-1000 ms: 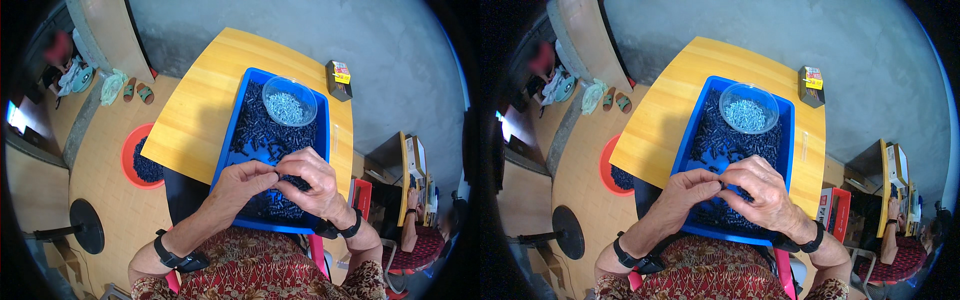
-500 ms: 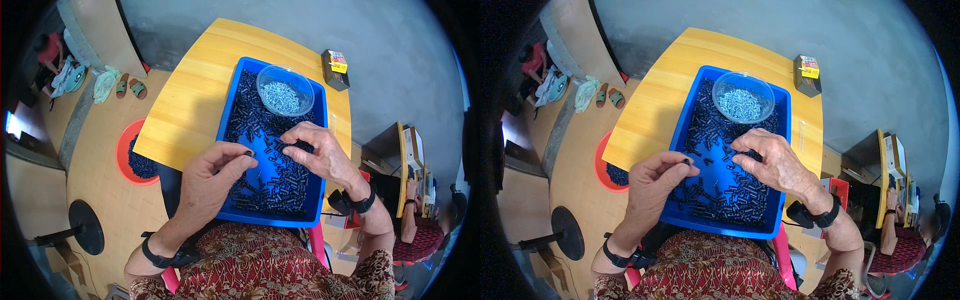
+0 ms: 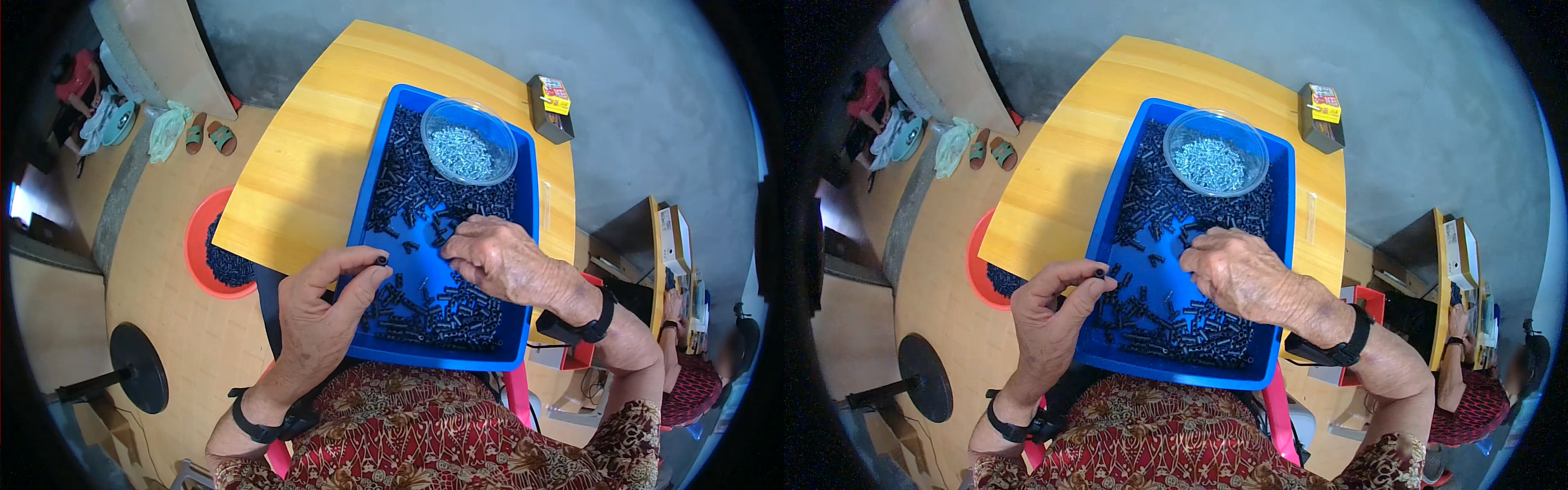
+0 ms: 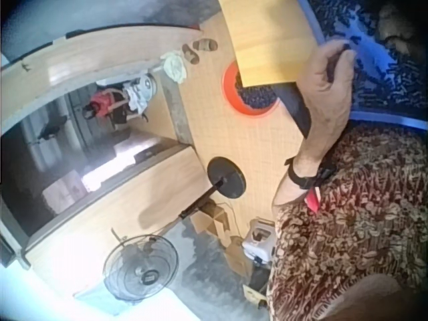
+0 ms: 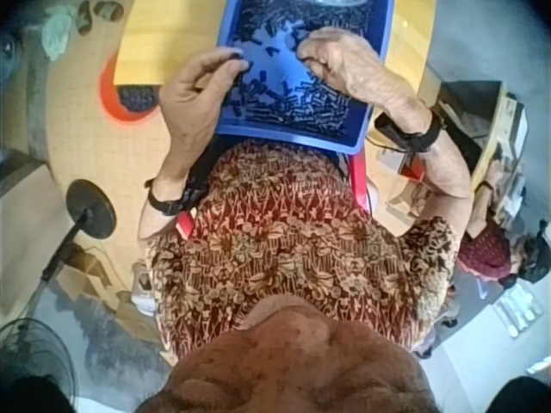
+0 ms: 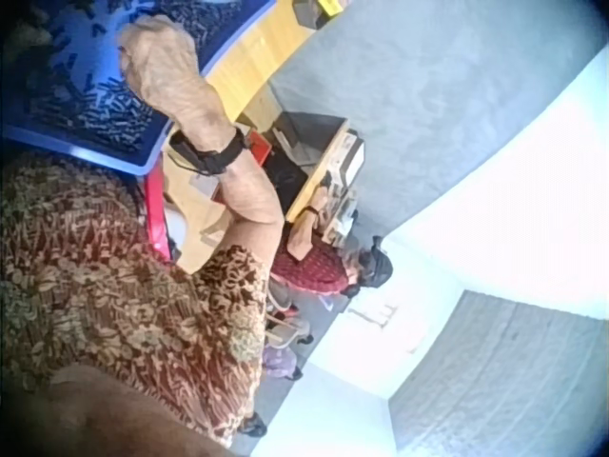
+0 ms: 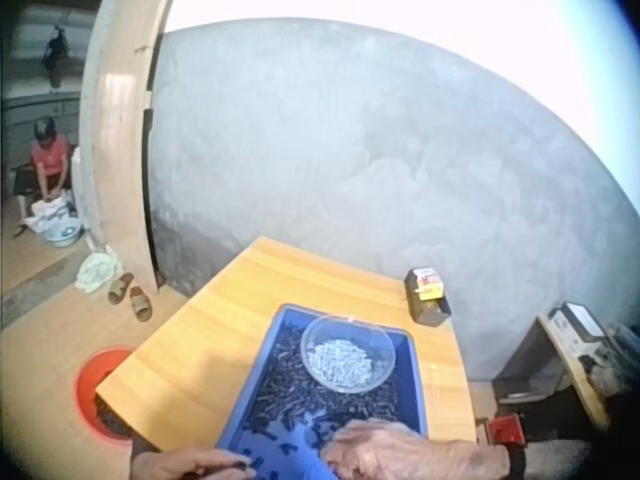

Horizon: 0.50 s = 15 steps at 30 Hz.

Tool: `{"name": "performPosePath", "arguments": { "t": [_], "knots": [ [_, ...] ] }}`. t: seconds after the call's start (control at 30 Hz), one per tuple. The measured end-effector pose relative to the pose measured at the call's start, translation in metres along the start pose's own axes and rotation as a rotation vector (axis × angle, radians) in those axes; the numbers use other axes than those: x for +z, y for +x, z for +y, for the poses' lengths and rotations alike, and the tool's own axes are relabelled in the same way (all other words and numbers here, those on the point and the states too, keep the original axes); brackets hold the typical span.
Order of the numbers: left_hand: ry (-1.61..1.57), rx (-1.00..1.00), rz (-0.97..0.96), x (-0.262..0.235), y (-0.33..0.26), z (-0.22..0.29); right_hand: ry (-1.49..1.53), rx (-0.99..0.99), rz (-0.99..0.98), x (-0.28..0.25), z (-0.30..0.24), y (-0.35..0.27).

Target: Sorting small black and blue plastic parts into containers.

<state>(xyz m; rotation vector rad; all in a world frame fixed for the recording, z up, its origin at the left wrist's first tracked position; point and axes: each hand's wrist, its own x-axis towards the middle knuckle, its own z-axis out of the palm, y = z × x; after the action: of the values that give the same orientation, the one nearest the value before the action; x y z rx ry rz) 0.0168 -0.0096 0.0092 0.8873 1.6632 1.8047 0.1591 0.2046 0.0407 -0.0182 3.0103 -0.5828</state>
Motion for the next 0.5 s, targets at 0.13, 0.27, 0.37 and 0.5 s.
{"name": "performPosePath", "arguments": {
  "t": [0.13, 0.27, 0.37, 0.5],
  "knots": [
    [-0.006, -0.027, 0.012, 0.001, -0.001, -0.004, -0.036, -0.081, -0.084, 0.019, -0.011, 0.013],
    [-0.041, -0.032, 0.013, 0.002, -0.001, -0.008, -0.061, -0.122, -0.123, 0.033, -0.011, 0.016],
    [-0.034, -0.025, 0.013, 0.002, -0.002, -0.008, -0.102, -0.14, -0.148, 0.033, -0.011, 0.018],
    [-0.033, -0.015, 0.016, 0.002, -0.001, -0.007, -0.062, -0.129, -0.122, 0.029, -0.013, 0.018]
  ]
}}
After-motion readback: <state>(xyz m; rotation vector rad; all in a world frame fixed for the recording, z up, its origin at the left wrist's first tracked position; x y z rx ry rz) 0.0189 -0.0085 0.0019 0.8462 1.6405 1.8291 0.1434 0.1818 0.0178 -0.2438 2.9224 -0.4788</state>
